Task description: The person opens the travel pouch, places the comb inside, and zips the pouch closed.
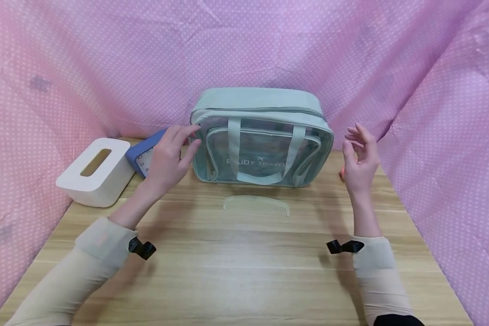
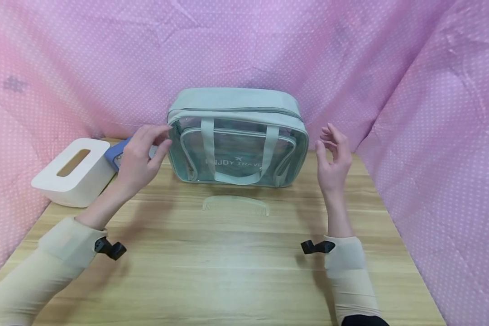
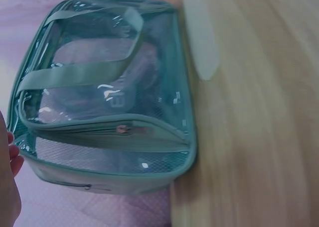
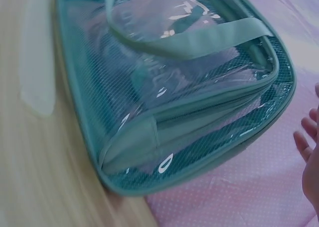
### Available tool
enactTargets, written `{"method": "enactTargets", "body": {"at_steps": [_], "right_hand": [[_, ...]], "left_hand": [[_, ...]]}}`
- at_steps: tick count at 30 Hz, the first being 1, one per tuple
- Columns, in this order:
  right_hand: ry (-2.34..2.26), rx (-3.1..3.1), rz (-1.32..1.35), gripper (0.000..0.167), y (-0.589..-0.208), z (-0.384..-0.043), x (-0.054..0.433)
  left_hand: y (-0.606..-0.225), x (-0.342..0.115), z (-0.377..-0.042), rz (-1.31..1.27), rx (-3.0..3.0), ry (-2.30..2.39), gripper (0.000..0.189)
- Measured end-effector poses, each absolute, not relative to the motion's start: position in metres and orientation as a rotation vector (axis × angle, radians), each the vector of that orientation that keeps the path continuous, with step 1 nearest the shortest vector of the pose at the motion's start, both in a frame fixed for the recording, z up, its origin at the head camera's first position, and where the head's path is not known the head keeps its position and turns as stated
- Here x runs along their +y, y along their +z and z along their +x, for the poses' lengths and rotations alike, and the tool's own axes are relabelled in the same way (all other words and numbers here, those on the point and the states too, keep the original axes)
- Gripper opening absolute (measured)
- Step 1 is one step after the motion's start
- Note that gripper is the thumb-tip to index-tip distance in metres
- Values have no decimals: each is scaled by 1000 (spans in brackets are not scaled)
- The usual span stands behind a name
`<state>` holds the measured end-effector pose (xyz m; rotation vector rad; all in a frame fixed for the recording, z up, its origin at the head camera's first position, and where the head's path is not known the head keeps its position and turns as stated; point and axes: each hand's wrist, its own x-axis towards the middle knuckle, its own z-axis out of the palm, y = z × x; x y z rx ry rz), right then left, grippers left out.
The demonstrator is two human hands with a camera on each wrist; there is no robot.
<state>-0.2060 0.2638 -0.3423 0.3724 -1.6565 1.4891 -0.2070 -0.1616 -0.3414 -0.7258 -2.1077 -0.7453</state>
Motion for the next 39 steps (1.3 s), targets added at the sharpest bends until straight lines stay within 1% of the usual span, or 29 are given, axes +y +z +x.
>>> {"method": "enactTargets", "body": {"at_steps": [4, 12, 21, 30, 39], "right_hand": [[1500, -1694, 303, 36, -350, -215, 266], [1466, -1825, 270, 32, -358, -227, 268], [1449, -1880, 236, 27, -359, -230, 267], [1434, -1920, 214, 28, -358, -230, 266], [1406, -1965, 173, 30, -364, -232, 267]], "left_hand": [[-334, -163, -217, -609, -2113, -880, 30], [-333, -177, -247, -383, -2190, -1034, 34], [-335, -189, -271, -135, -2547, -1200, 40], [-349, -192, -281, -166, -2729, -1257, 38], [-358, -187, -281, -164, -2771, -1206, 37]]}}
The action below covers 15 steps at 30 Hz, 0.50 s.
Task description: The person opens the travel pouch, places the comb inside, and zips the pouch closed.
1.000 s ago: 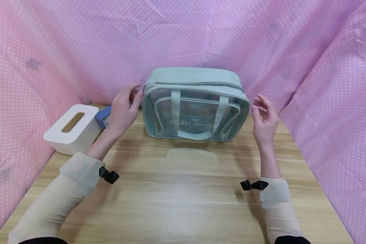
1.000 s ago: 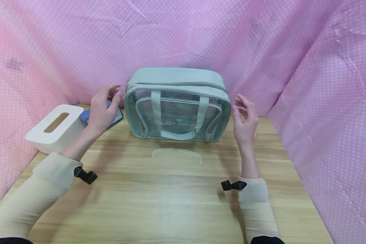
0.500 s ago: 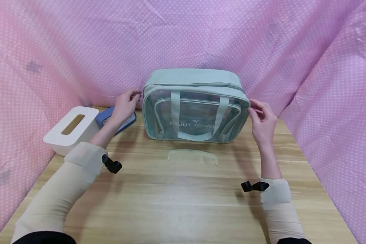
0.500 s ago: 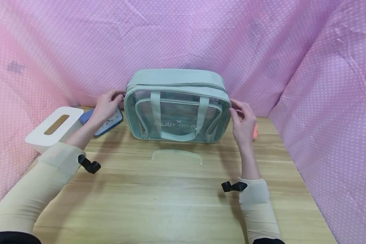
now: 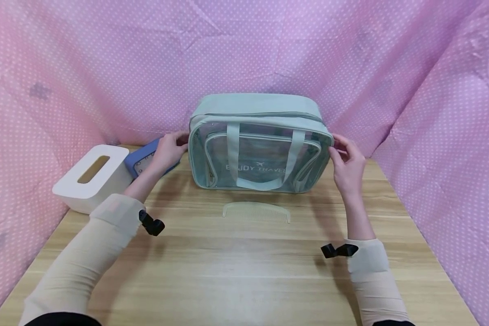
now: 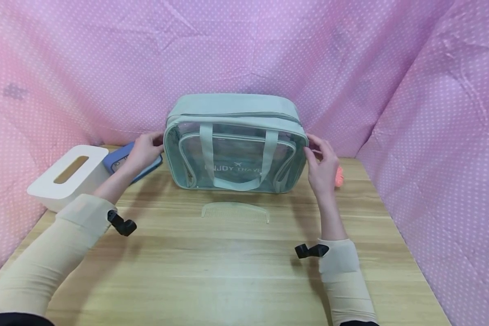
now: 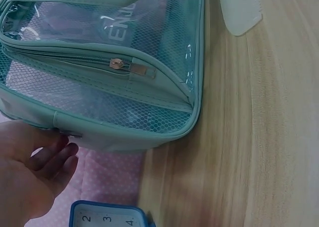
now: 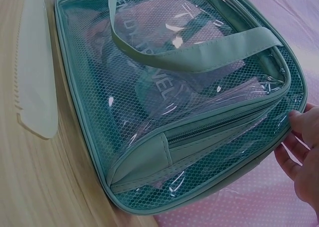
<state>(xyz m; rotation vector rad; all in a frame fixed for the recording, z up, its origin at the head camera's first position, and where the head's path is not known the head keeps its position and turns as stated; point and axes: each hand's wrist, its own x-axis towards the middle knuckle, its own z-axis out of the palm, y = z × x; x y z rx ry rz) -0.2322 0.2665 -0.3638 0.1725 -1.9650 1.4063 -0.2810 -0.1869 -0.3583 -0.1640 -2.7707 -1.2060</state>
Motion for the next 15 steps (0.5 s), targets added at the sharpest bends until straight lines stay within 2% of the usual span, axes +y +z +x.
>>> {"method": "enactTargets", "body": {"at_steps": [7, 15], "right_hand": [[1391, -1961, 182, 29, -364, -233, 266], [1398, -1968, 159, 30, -365, -233, 266]], "left_hand": [[-363, -188, -282, -140, -2781, -1257, 31], [-368, -191, -281, -135, -2923, -1326, 33]]}}
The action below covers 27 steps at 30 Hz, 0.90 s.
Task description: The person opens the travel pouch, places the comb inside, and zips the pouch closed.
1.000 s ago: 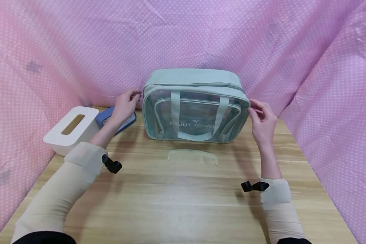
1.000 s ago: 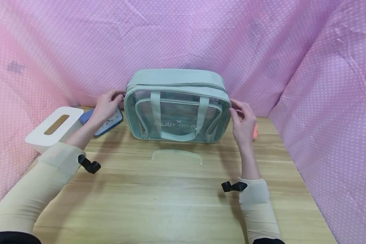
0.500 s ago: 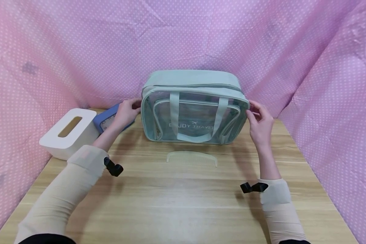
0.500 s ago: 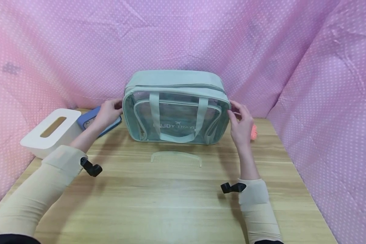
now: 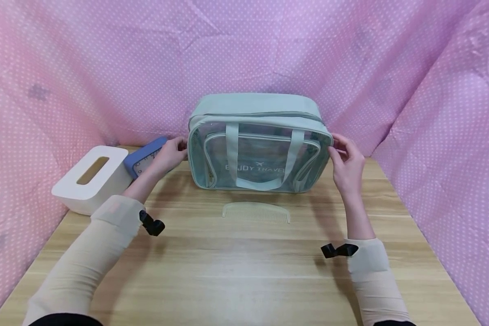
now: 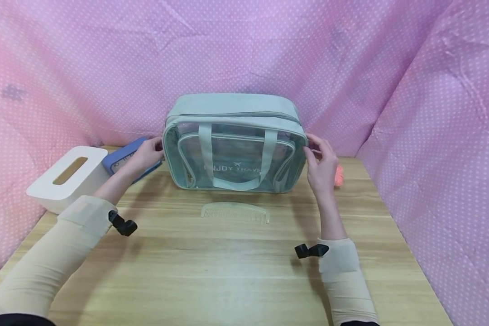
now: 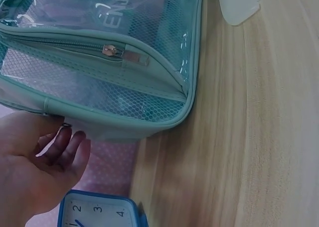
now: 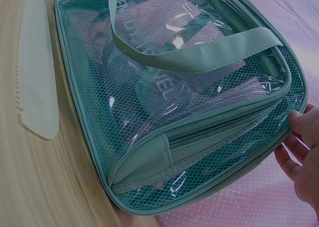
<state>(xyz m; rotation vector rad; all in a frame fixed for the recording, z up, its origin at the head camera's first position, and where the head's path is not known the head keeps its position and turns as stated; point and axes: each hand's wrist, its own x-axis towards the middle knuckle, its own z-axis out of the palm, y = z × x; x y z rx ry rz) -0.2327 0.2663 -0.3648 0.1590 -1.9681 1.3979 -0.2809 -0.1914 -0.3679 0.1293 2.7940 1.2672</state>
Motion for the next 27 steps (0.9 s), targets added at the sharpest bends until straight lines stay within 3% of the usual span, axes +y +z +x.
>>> {"method": "enactTargets", "body": {"at_steps": [27], "right_hand": [[1388, -1963, 165, 30, -365, -233, 266]], "left_hand": [[-368, -203, -281, -19, 2691, 1698, 38]]}}
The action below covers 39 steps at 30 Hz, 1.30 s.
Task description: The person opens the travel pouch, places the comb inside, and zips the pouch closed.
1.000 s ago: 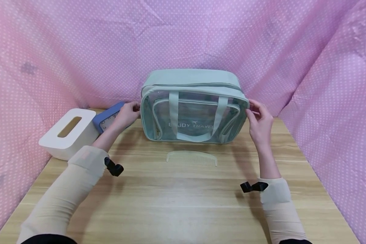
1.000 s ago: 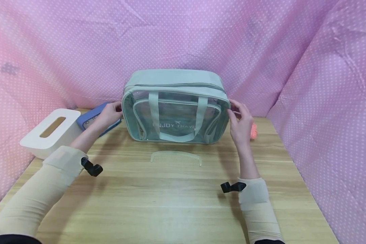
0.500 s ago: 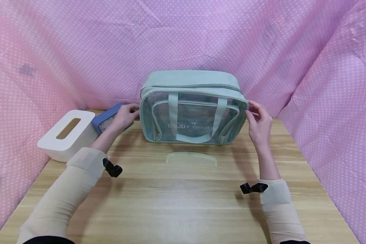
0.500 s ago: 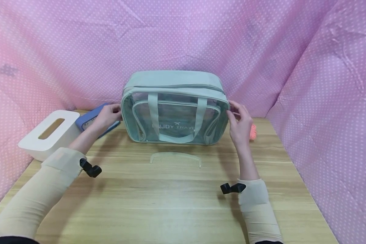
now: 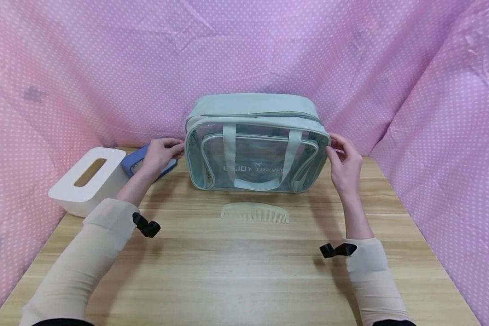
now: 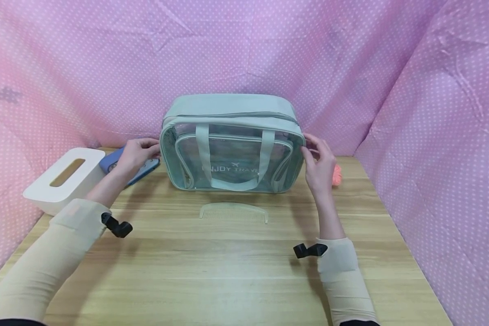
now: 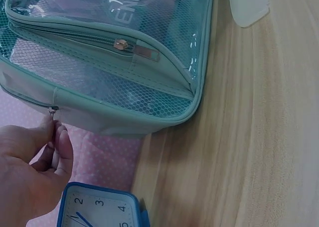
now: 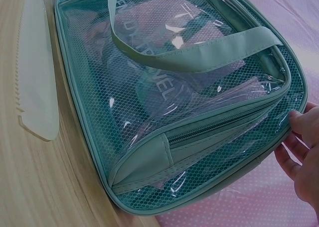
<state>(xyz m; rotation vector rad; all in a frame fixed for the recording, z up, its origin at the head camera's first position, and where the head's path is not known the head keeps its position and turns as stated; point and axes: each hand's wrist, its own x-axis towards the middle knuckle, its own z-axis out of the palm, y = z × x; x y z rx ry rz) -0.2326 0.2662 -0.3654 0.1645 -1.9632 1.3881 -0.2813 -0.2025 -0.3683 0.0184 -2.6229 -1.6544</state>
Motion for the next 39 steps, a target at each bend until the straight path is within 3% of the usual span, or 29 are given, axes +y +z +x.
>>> {"method": "enactTargets", "body": {"at_steps": [6, 39], "right_hand": [[1392, -1960, 169, 30, -366, -233, 266], [1401, -1937, 166, 28, -367, -233, 266]], "left_hand": [[-358, -202, -279, 68, -2545, -1768, 36], [-285, -195, -276, 123, -2718, -1348, 34]]}}
